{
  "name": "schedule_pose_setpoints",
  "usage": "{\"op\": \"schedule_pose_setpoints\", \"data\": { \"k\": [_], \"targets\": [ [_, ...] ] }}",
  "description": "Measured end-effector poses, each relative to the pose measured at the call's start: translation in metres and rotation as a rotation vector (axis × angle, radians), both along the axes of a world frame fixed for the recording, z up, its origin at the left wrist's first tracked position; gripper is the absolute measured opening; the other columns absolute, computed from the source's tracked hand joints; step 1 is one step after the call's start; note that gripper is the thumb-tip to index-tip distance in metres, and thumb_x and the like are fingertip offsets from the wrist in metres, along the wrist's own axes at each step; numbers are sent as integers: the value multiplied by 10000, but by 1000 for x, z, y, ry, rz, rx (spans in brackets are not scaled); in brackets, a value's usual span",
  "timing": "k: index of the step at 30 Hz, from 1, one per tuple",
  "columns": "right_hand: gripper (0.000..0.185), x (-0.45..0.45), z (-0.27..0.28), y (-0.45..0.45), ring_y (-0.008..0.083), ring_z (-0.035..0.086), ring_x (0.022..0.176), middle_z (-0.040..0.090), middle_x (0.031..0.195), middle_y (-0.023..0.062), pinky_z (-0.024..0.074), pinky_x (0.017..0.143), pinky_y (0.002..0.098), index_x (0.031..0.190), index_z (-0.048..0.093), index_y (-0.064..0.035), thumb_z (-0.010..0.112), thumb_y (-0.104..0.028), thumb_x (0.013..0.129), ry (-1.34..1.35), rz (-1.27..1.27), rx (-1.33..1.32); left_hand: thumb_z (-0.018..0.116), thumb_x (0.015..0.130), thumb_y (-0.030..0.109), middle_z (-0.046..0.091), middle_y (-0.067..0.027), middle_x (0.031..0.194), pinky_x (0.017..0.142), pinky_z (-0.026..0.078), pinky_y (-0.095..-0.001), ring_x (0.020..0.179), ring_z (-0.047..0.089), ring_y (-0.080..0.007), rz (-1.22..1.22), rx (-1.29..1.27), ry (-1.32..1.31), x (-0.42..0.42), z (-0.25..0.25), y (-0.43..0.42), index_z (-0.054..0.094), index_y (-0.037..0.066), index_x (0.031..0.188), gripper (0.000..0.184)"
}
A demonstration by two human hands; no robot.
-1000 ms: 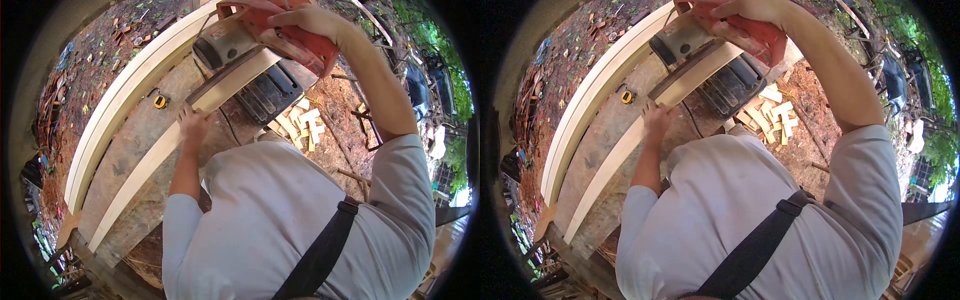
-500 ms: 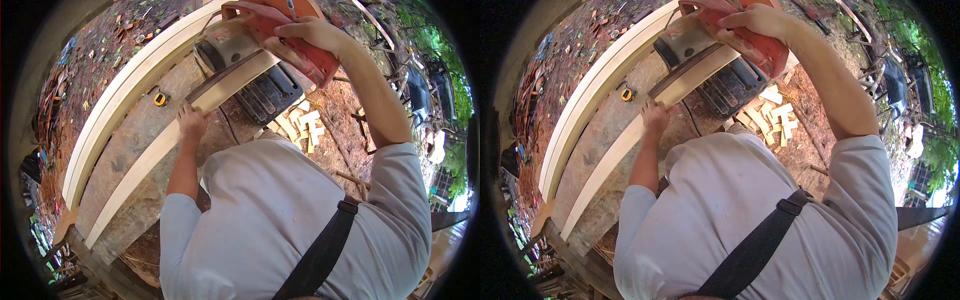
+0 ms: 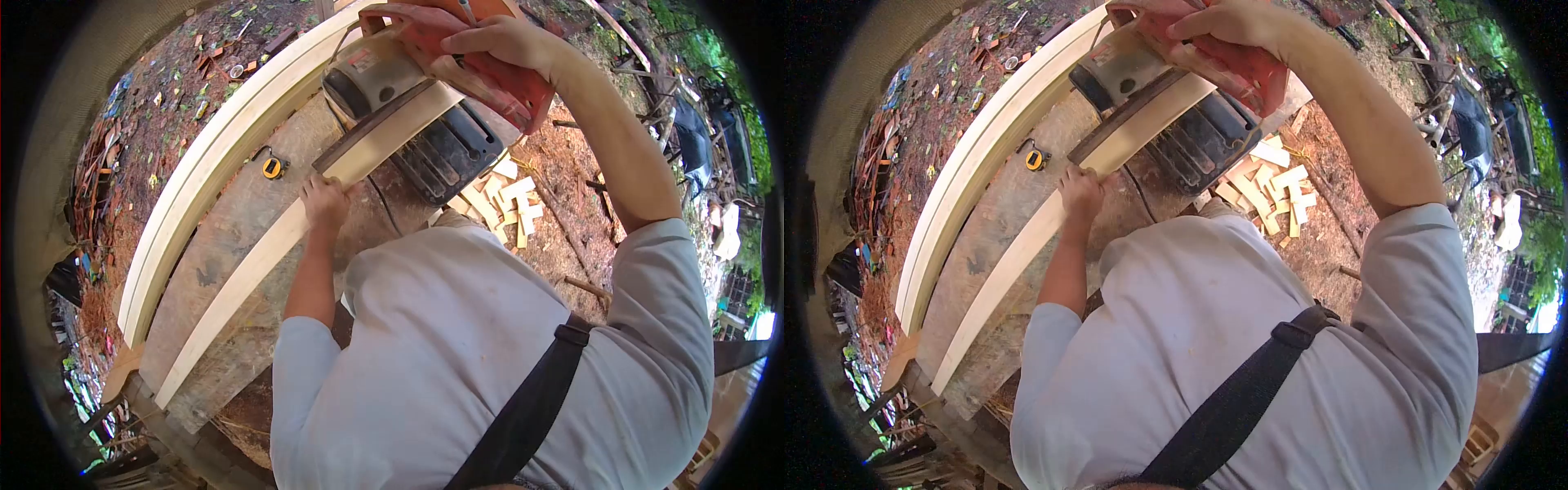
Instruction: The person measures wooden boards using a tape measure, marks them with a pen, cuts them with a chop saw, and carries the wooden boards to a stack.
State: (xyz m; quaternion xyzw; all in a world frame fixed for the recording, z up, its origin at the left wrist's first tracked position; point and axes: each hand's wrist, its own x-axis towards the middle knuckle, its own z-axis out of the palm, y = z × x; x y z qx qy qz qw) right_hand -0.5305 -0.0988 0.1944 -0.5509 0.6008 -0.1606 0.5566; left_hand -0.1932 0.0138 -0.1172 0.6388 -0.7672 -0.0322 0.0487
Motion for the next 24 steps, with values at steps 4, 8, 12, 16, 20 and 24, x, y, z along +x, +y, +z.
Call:
{"op": "schedule_pose_setpoints", "data": {
  "k": [4,8,12,16,20,24],
  "targets": [
    [439,3,2,7,91,627,705,687,909,40,507,610,245,1158,669,6,687,-355,909,27,-9,-25,605,832,671,560,-267,1185,928,431,-571,1139,527,-436,-8,-59,33,1,1,0,725,-6,925,693],
    [459,1,2,11,95,628,691,688,906,44,511,602,249,1159,667,5,695,-372,899,85,-10,-29,614,824,671,550,-282,1212,937,430,-566,1139,529,-447,-19,-65,17,0,4,0,720,-14,924,701],
    [479,5,5,18,98,632,691,688,902,47,514,603,256,1158,667,6,705,-388,887,105,-53,-47,614,825,670,543,-287,1222,948,424,-563,1153,522,-444,-10,-55,15,-1,6,0,721,-14,933,700],
    [479,2,3,19,100,632,691,686,898,48,510,599,257,1152,667,7,708,-387,884,69,-47,-48,608,831,668,542,-276,1242,963,416,-556,1178,507,-433,11,-20,3,-2,7,0,724,-6,947,694],
    [475,4,7,18,97,629,695,683,893,45,503,599,255,1138,669,11,714,-385,880,164,-24,-62,591,836,679,543,-260,1261,994,397,-545,1204,494,-422,33,46,12,-3,10,-2,728,3,968,703],
    [481,1,1,15,102,634,717,685,913,56,506,618,263,1149,667,16,719,-377,877,70,-48,-10,580,838,690,540,-260,1269,1011,381,-550,1219,488,-419,34,28,-26,-3,14,0,724,7,1006,718]
  ]
}}
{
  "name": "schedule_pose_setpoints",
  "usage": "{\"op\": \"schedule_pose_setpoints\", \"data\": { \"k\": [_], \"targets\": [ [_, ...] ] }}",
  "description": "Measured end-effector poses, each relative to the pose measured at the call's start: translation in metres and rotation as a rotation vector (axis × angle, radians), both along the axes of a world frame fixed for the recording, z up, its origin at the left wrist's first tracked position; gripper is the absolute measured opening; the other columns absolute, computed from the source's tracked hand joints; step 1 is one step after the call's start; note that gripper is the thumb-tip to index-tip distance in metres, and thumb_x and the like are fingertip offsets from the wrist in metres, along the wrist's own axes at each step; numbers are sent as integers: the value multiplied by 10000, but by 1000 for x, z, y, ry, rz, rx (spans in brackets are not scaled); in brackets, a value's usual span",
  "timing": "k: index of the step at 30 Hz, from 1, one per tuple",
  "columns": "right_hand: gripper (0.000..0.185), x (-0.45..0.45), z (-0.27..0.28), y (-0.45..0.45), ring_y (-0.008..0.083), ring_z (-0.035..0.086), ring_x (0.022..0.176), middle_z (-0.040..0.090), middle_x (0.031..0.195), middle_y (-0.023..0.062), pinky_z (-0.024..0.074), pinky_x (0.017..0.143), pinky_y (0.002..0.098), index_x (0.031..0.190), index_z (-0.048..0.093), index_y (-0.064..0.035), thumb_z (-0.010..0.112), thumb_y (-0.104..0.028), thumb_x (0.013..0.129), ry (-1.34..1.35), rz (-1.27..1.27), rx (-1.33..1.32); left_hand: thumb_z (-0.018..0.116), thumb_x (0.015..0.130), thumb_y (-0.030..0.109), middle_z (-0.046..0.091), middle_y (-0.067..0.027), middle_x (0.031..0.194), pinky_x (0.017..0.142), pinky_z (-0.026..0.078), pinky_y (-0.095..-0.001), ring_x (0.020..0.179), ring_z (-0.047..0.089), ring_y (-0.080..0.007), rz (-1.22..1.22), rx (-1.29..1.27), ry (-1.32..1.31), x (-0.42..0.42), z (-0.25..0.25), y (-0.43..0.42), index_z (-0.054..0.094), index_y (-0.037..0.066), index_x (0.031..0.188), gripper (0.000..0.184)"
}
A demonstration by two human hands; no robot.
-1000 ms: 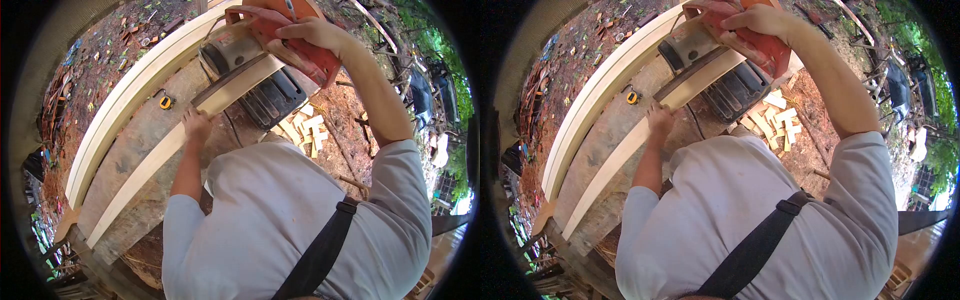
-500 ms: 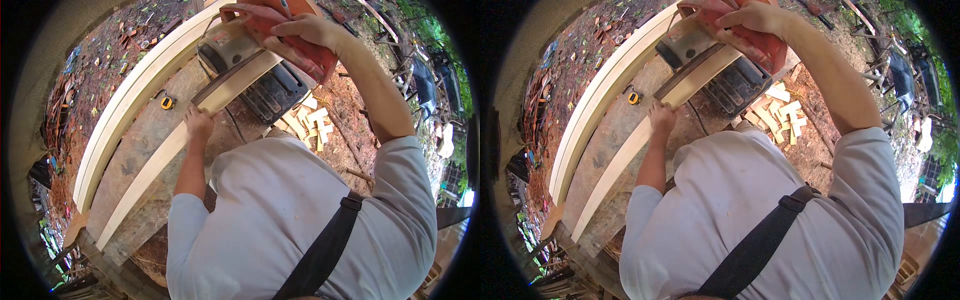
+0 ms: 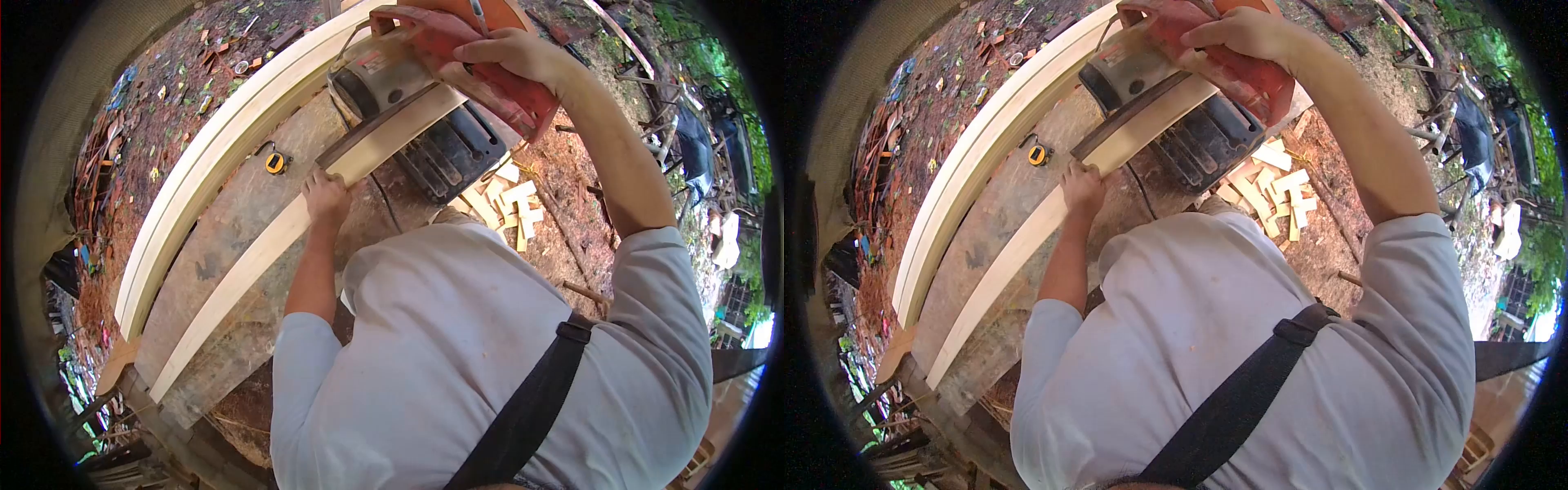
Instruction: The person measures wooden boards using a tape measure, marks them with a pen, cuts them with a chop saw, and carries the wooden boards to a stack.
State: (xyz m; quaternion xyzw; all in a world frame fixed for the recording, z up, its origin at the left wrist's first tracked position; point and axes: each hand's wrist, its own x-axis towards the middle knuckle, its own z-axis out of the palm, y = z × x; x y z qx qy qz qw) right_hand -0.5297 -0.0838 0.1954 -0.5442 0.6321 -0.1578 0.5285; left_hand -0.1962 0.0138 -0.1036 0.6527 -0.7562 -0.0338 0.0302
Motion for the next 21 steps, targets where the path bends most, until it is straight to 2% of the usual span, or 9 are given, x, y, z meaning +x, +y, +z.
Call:
{"op": "schedule_pose_setpoints", "data": {
  "k": [4,6,9,11,18,21],
  "targets": [
    [473,3,4,3,106,640,741,689,936,59,515,644,269,1172,662,11,717,-360,882,73,32,-91,589,834,687,545,-250,1262,1008,381,-553,1230,481,-415,-2,-16,-22,-2,0,0,704,12,1049,717],
    [463,5,4,4,104,644,761,693,952,52,521,666,268,1190,659,0,704,-353,893,-59,-16,-8,591,834,684,551,-241,1245,1005,385,-550,1221,485,-408,-13,-63,-39,-1,-1,2,697,14,1062,716],
    [461,-1,-8,-3,105,645,759,695,961,52,526,665,265,1198,657,-5,690,-359,905,-119,24,-8,592,834,682,563,-214,1195,989,402,-542,1182,504,-390,-6,24,-33,0,-3,-3,694,18,1060,709],
    [461,0,-4,1,103,645,751,695,957,52,526,655,262,1195,658,-2,686,-361,908,-66,27,-21,588,836,683,566,-196,1157,968,418,-538,1141,522,-379,-18,-40,-105,1,-10,-3,698,23,1054,704],
    [452,-5,-10,1,89,633,713,693,927,44,512,621,247,1186,664,-1,684,-358,909,-39,40,4,598,832,679,566,-199,1168,971,419,-533,1165,509,-385,12,34,-64,0,-3,-3,702,28,1049,694],
    [450,-5,-7,1,87,633,735,693,932,43,510,636,245,1189,663,-2,684,-356,912,-8,65,-23,581,818,710,546,-255,1261,1035,360,-541,1208,484,-415,27,39,6,-1,-4,-2,729,1,1010,749]
  ]
}}
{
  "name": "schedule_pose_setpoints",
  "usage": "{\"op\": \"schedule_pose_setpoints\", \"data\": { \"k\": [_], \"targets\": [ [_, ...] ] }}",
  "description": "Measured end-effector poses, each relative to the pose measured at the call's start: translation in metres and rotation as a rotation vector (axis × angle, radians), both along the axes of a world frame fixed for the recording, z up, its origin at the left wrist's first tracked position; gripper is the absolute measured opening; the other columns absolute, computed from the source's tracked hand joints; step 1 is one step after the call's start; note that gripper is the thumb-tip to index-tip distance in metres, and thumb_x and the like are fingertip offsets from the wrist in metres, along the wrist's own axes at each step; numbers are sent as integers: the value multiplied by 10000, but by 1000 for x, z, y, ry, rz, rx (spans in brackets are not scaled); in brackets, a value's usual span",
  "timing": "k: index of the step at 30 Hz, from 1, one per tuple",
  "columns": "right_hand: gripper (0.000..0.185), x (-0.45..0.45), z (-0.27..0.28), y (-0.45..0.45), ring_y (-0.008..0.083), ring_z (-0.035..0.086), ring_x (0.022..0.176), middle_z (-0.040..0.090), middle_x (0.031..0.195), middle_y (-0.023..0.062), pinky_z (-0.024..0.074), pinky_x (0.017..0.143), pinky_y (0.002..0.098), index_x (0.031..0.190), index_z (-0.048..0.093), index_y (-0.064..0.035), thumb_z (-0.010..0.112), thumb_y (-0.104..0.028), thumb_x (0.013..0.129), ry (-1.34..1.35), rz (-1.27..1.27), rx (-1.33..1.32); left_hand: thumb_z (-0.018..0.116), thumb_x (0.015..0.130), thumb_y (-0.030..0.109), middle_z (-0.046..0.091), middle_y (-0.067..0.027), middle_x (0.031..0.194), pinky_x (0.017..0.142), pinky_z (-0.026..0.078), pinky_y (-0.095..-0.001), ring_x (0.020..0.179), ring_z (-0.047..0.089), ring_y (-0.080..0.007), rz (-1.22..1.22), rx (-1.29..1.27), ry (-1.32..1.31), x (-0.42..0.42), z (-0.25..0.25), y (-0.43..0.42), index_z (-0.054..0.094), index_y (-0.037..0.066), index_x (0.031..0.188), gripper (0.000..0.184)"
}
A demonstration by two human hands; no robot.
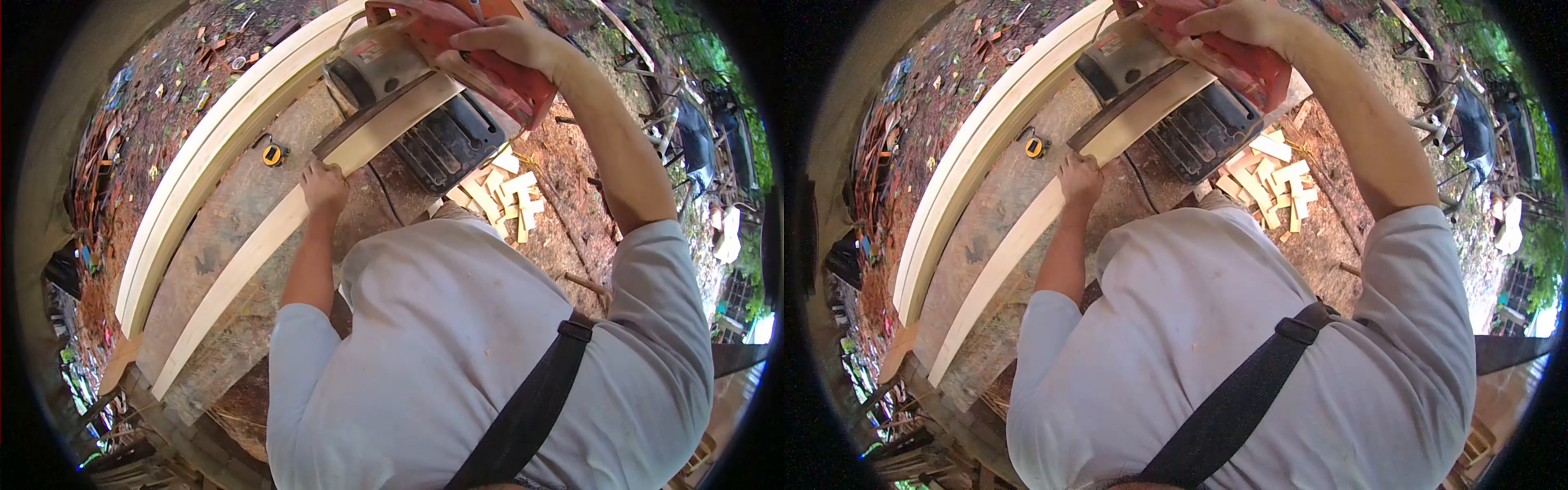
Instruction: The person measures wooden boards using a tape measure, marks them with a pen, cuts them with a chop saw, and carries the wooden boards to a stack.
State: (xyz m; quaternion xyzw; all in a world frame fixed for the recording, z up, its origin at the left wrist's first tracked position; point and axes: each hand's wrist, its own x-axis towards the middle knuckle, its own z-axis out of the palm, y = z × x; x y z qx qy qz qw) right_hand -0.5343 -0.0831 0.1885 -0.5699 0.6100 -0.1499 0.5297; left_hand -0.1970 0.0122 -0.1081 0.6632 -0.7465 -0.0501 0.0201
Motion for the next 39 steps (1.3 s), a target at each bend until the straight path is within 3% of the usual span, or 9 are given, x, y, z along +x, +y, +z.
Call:
{"op": "schedule_pose_setpoints", "data": {
  "k": [1,3,4,6,11,13,26,33,39],
  "targets": [
    [450,4,0,0,87,633,735,693,932,43,510,636,245,1189,663,-2,684,-356,912,0,4,-3,580,816,712,553,-250,1239,1029,364,-540,1194,490,-413,0,-20,-15,-1,-1,1,726,0,1012,753],
    [439,14,1,0,85,628,752,690,930,35,507,653,250,1186,667,-6,681,-352,915,-59,8,-445,578,815,714,560,-245,1217,1022,367,-538,1181,497,-411,3,-47,-32,1,-4,-1,722,-1,1013,756],
    [439,15,9,-4,85,628,752,690,930,35,507,653,250,1186,667,-6,681,-352,915,-61,8,-445,577,817,712,564,-240,1204,1012,372,-536,1169,501,-407,-14,-50,-30,2,-7,-1,721,2,1018,751],
    [414,13,32,-15,158,626,828,695,940,67,483,741,319,1048,736,-7,696,-388,890,279,18,-104,577,819,710,568,-235,1192,1002,376,-534,1158,506,-404,-39,-47,-33,4,-10,-2,719,6,1022,746],
    [391,2,11,-8,172,643,842,701,934,70,492,749,330,997,726,18,677,-359,905,291,69,-161,568,832,707,569,-226,1203,992,377,-530,1162,502,-405,4,12,-19,1,-2,-2,725,32,1031,721],
    [424,-3,-7,-4,88,624,758,688,926,34,507,667,257,1179,669,-16,685,-344,910,-62,-38,-18,567,832,708,569,-224,1202,993,377,-528,1161,502,-403,1,14,-29,2,-4,-2,728,35,1024,718],
    [450,3,1,1,85,609,685,681,875,19,486,608,267,1162,676,-21,678,-392,908,89,11,-44,589,799,720,569,-231,1194,1012,370,-528,1155,509,-406,-3,-65,-8,1,-5,0,746,37,975,723],
    [421,-3,-9,10,129,620,757,692,872,52,486,697,309,1066,728,-36,696,-406,869,102,10,-142,568,821,718,571,-226,1202,1045,353,-528,1225,477,-398,-8,-3,11,3,0,0,739,37,965,717],
    [469,-6,-17,18,151,645,785,699,901,81,508,716,319,1090,706,3,681,-411,872,118,27,-145,599,797,709,573,-235,1221,1023,362,-536,1221,477,-409,-2,-173,25,1,-1,1,761,37,959,709]
  ]
}}
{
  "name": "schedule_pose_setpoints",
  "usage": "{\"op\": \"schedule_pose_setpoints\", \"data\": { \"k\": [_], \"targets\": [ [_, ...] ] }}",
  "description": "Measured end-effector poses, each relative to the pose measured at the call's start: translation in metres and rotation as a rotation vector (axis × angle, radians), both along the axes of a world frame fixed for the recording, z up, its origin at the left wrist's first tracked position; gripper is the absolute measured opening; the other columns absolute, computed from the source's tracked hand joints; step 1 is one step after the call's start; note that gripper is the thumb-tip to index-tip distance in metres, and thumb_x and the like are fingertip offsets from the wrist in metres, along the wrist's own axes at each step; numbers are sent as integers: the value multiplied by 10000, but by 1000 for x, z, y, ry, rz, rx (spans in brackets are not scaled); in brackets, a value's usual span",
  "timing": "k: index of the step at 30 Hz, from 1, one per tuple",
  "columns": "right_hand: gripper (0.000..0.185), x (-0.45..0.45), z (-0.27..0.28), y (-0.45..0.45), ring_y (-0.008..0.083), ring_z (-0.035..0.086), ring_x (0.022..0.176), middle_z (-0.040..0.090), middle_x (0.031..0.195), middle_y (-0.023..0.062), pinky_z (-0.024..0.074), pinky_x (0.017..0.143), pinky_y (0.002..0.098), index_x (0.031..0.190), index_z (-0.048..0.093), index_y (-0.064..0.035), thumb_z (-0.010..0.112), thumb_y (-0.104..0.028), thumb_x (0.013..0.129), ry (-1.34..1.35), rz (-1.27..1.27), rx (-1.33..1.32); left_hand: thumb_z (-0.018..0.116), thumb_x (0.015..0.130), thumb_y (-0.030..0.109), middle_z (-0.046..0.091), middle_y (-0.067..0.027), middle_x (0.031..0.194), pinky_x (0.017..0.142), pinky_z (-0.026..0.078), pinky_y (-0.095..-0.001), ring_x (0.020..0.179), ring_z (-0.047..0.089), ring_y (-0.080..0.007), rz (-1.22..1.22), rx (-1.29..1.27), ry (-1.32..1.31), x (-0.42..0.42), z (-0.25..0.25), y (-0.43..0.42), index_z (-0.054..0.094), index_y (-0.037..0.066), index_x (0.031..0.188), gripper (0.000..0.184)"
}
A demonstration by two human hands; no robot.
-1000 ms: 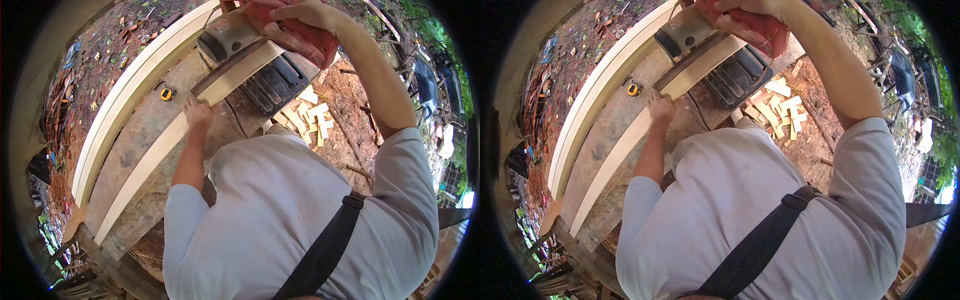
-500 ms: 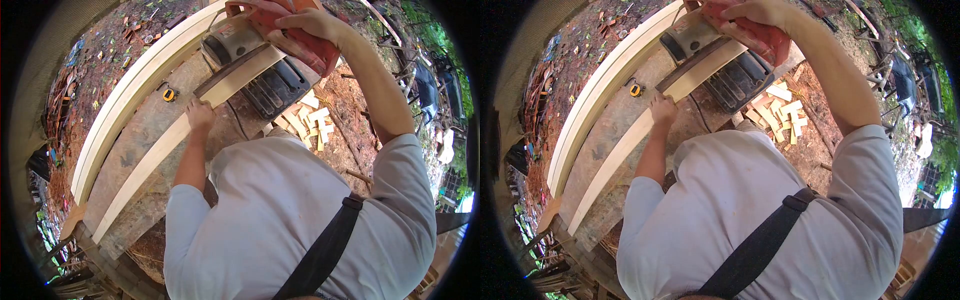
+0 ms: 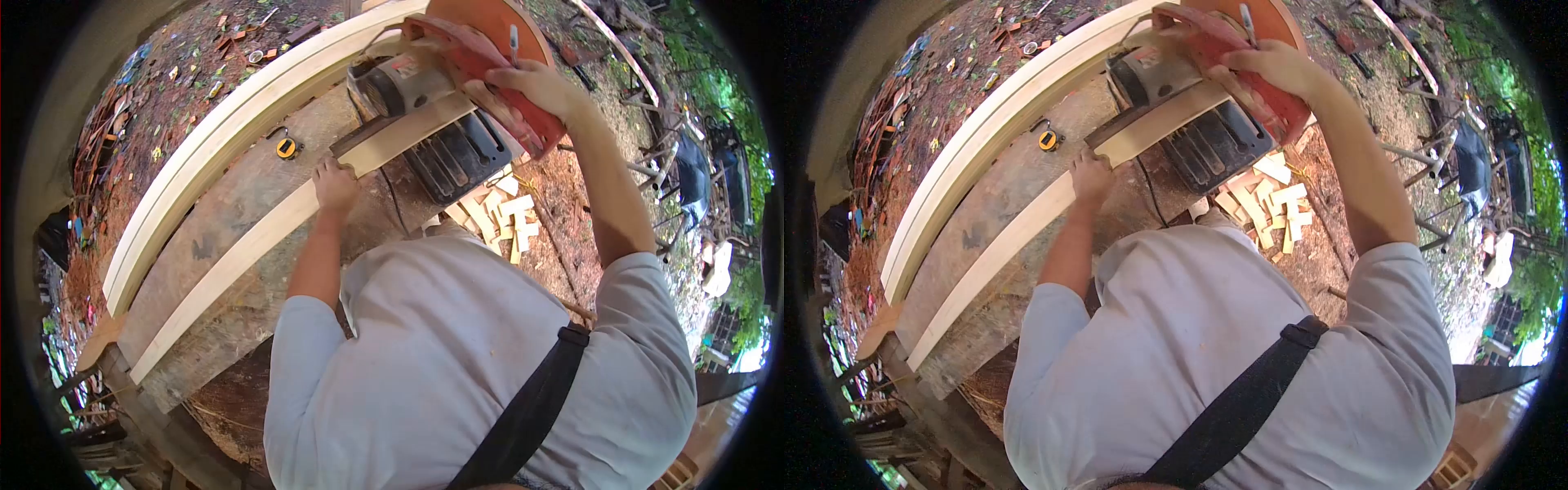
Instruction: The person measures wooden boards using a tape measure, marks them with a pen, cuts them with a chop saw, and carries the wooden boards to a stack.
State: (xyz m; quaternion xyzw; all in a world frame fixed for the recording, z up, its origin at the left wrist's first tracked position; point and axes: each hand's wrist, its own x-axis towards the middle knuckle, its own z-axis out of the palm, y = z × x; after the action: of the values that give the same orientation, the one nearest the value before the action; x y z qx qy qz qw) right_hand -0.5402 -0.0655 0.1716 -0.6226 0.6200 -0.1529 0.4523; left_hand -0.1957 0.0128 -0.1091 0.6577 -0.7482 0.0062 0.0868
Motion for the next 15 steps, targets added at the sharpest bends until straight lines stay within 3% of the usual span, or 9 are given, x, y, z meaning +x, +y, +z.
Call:
{"op": "schedule_pose_setpoints", "data": {
  "k": [2,7,9,11,12,13,14,15],
  "targets": [
    [454,-5,-9,3,155,647,781,695,916,81,519,707,313,1113,689,10,694,-375,872,-84,-56,85,617,792,698,556,-253,1285,1045,349,-541,1256,459,-421,30,192,39,-3,17,1,763,47,986,695],
    [391,-9,-22,14,146,640,801,694,897,71,515,728,310,1078,704,11,717,-314,861,-153,-117,-14,650,792,659,511,-255,1382,1075,334,-551,1306,427,-428,22,181,84,3,9,1,744,55,1066,670],
    [394,-17,-16,-6,151,644,821,702,907,83,514,747,319,1052,711,22,732,-310,841,-45,33,-53,673,794,626,495,-249,1411,1081,332,-558,1323,422,-420,5,159,94,15,-4,-4,733,46,1095,656],
    [403,7,36,-5,181,665,838,717,943,117,519,755,338,1025,705,46,739,-303,827,85,44,-168,706,774,554,557,-233,1355,1081,356,-547,1294,487,-390,-29,210,162,28,-25,-3,717,47,1136,624],
    [407,19,65,-3,167,657,841,710,969,112,518,769,325,1114,658,47,725,-240,834,290,96,-269,706,774,554,557,-233,1355,1081,356,-547,1294,487,-390,-47,204,152,30,-8,2,717,47,1136,624],
    [438,27,84,0,152,650,845,703,996,107,517,782,311,1202,612,49,711,-177,841,498,148,-363,712,755,536,593,-228,1304,1085,365,-532,1258,526,-379,14,366,216,31,23,12,717,55,1133,611],
    [438,31,90,4,152,650,845,703,996,107,517,782,311,1202,612,49,711,-177,841,493,127,-363,718,736,518,629,-223,1254,1088,375,-517,1222,564,-367,79,529,276,30,40,21,717,64,1129,601],
    [400,33,92,8,173,661,826,704,994,135,522,785,318,1160,621,56,693,-177,844,526,97,-577,718,736,518,629,-223,1254,1088,375,-517,1222,564,-367,63,532,262,34,36,27,717,64,1129,601]
  ]
}}
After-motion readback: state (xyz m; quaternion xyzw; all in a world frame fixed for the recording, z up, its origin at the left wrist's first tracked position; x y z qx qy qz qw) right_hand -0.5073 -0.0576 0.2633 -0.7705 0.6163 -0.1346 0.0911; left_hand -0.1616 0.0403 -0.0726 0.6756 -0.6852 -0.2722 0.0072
